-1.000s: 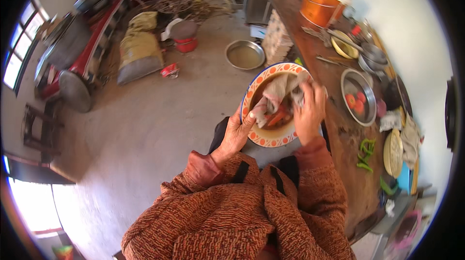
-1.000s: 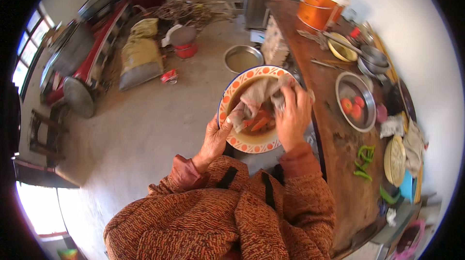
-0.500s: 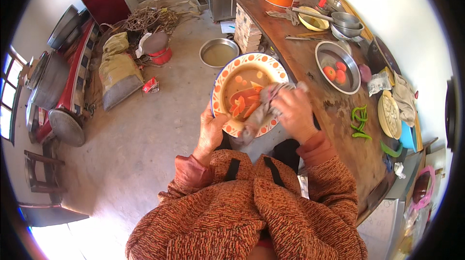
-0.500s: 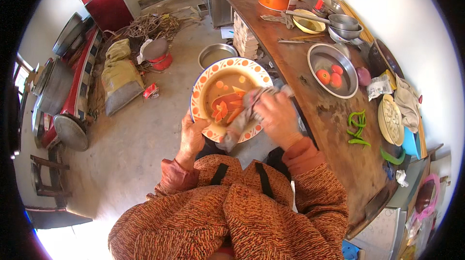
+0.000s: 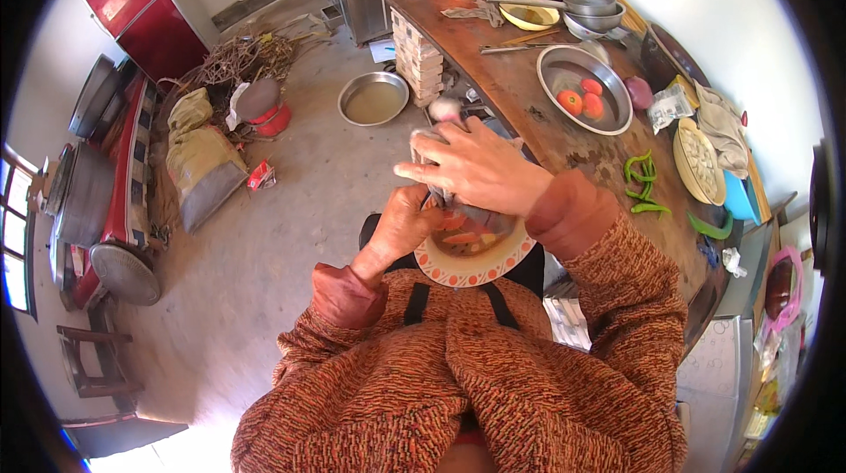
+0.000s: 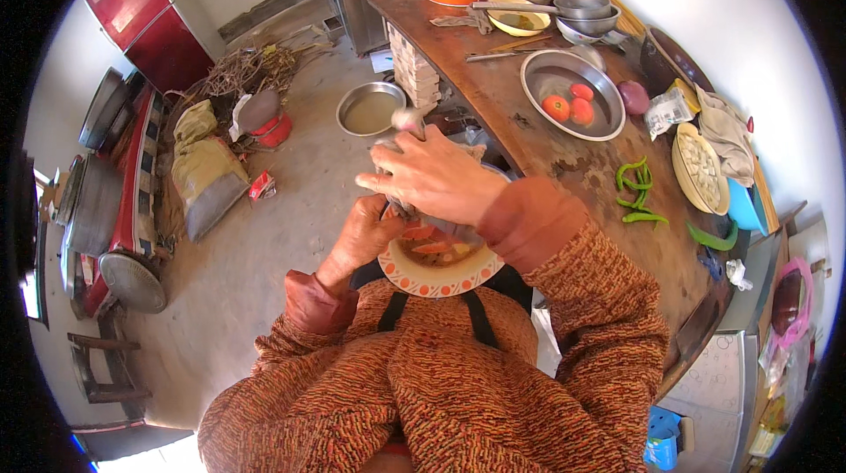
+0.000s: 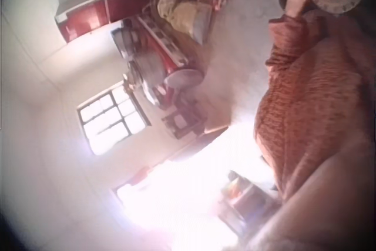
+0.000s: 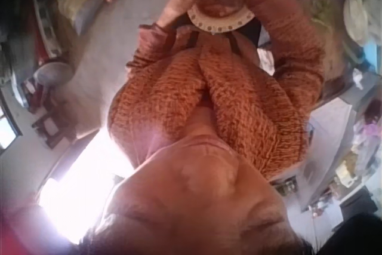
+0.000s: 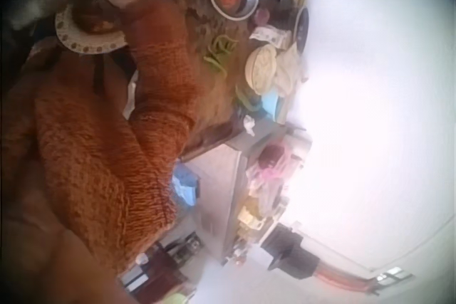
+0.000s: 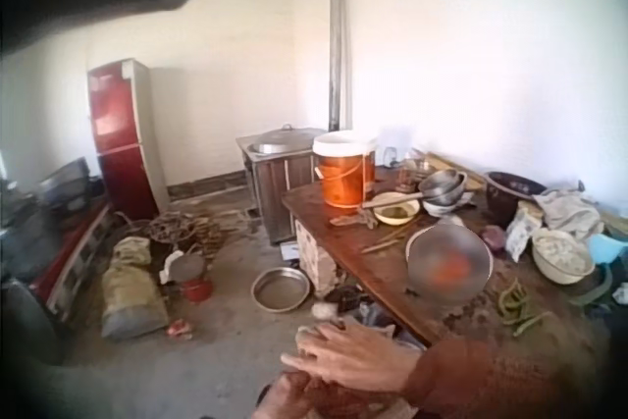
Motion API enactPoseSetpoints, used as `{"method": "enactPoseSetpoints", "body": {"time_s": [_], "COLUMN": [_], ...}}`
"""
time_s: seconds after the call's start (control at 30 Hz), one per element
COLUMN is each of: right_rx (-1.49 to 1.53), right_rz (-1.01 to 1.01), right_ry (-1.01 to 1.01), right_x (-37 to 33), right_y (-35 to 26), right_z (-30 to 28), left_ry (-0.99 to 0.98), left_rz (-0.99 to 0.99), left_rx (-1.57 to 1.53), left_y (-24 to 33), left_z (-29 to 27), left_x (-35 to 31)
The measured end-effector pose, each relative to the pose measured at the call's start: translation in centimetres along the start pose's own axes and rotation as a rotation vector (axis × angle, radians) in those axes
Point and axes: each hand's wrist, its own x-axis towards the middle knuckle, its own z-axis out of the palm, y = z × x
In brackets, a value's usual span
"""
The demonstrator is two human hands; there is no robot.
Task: The person wipes a plate with a cloth, then uses a cleaver to chop green chili peppers on a wooden cutting board. The chopped peppers are gathered into a pile. The person then picks up a tomato from a bowl of water.
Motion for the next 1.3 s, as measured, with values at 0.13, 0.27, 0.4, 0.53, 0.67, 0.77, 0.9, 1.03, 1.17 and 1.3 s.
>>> {"method": "enactPoseSetpoints", "body": {"time_s": [0.13, 0.27, 0.4, 0.53, 0.67, 0.77, 0.9, 1.03, 1.17, 1.3], "right_rx": [0.278, 0.433, 0.571, 1.467, 1.715, 2.034, 2.012, 1.638, 1.491, 1.548], "right_rz": [0.190, 0.601, 0.913, 1.308, 1.381, 1.253, 1.290, 1.079, 1.031, 0.993], "right_ry": [-0.071, 0.109, 0.444, 0.672, 1.059, 1.107, 1.097, 0.818, 0.770, 0.936], "right_x": [-0.1, -3.8, -6.7, -6.3, -5.7, -4.1, -3.7, -8.8, -6.6, -4.7], "right_y": [1.8, 4.2, 1.9, -2.4, -6.5, -7.8, -7.8, -2.4, -1.1, -1.9], "right_z": [0.5, -0.1, 4.0, 5.5, 10.2, 9.5, 8.1, 8.2, 2.2, -0.4], "left_ry": [0.133, 0.323, 0.512, 0.622, 0.829, 0.957, 0.761, 0.474, 0.251, 0.429], "left_rz": [-0.030, 0.059, 0.107, 0.149, 0.179, 0.245, 0.288, 0.119, 0.062, 0.302], "left_rx": [-0.324, -0.558, -0.762, -0.823, -0.789, -0.820, -0.951, -0.805, -0.532, -0.844], "left_y": [0.6, -0.8, 0.8, -0.2, 1.6, 0.4, -2.9, -0.4, 2.8, 3.4], "left_z": [0.3, -1.6, -2.0, -1.9, 0.2, 3.4, 7.3, 3.2, -4.5, -2.7], "left_x": [-0.4, -0.7, -0.2, -0.4, 0.3, 0.4, 0.5, -0.8, -1.5, 0.3]}}
